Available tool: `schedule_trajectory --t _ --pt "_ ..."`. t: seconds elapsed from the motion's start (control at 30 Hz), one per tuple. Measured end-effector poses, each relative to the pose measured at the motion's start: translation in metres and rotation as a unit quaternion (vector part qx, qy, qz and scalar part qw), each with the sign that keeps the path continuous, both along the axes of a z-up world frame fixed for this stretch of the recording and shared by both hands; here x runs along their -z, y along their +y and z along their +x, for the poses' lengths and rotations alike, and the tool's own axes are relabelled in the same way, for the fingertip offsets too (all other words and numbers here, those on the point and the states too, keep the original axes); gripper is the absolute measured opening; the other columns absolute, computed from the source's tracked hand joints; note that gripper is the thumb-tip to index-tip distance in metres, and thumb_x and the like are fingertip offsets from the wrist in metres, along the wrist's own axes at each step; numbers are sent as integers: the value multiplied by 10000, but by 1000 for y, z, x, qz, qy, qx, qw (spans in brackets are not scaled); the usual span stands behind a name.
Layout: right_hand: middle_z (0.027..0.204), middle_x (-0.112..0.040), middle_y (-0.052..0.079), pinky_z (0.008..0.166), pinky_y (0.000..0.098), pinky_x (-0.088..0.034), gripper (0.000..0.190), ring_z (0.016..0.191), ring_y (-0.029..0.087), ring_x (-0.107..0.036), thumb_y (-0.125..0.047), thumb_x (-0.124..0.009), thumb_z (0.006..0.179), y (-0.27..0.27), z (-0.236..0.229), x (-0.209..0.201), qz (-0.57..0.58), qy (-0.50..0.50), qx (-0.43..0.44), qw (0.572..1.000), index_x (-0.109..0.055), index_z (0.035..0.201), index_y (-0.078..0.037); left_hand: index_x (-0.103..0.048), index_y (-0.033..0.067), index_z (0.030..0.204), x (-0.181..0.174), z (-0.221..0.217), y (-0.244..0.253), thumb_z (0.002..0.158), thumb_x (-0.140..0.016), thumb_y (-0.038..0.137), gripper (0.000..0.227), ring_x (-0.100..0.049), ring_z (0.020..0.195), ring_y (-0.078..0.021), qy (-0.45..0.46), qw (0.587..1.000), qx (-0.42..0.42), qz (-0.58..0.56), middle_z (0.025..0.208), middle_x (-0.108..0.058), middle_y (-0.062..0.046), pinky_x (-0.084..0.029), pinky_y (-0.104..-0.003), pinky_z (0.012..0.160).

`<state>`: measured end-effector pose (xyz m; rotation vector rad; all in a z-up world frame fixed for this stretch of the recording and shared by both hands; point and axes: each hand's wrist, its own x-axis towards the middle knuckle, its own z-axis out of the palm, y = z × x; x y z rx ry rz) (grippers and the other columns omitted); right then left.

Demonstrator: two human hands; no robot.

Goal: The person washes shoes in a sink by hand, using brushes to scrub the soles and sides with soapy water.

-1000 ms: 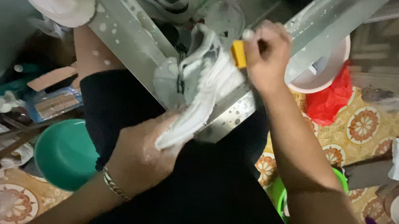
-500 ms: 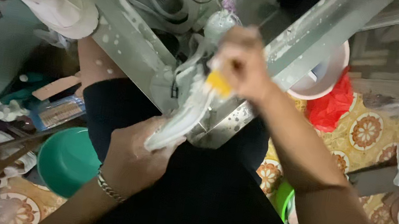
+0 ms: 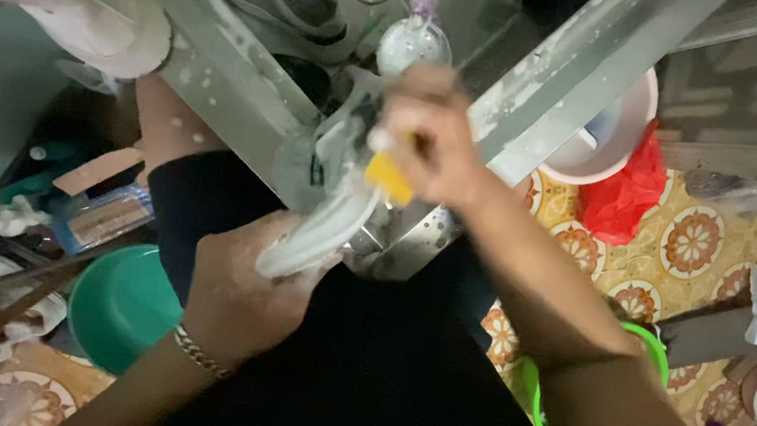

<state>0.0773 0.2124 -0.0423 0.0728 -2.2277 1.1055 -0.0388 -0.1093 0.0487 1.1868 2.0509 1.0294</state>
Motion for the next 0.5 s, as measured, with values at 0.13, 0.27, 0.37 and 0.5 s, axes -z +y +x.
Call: schedule_trajectory --t 0.13,0.27,0.37,0.5 --pt "777 -419 8 761 457 -372 373 733 246 -440 -210 -629 1192 29 13 21 28 -33 47 998 -483 853 -160 -894 119 1220 6 -6 -7 986 -991 342 338 -889 890 -278 14 1000 1 -9 1023 -930 -69 -623 -442 770" --pt "1031 -707 -1 1214 552 -402 82 1115 298 -693 -185 -750 1053 15 17 51 64 -38 62 995 -695 1002 -217 -714 194 896 2 -2 -7 1015 -957 396 338 -649 632 -220 0 1000 -12 -12 726 -695 8 -470 -438 641" --pt "744 -542 -18 688 365 -522 361 705 171 -593 -252 -588 1252 -25 -3 -4 16 26 38 999 -614 907 -151 -897 135 1274 7 -2 -12 996 -972 357 364 -922 981 -261 -5 1000 0 2 1128 -960 -59 -662 -418 868" --pt "805 -569 50 868 483 -548 264 771 248 -605 13 -705 1068 55 36 42 101 -144 189 966 -616 864 -127 -897 158 1253 -10 -11 -1 1019 -955 413 350 -853 877 -247 7 997 55 -55 1020 -908 -10 -602 -425 767"
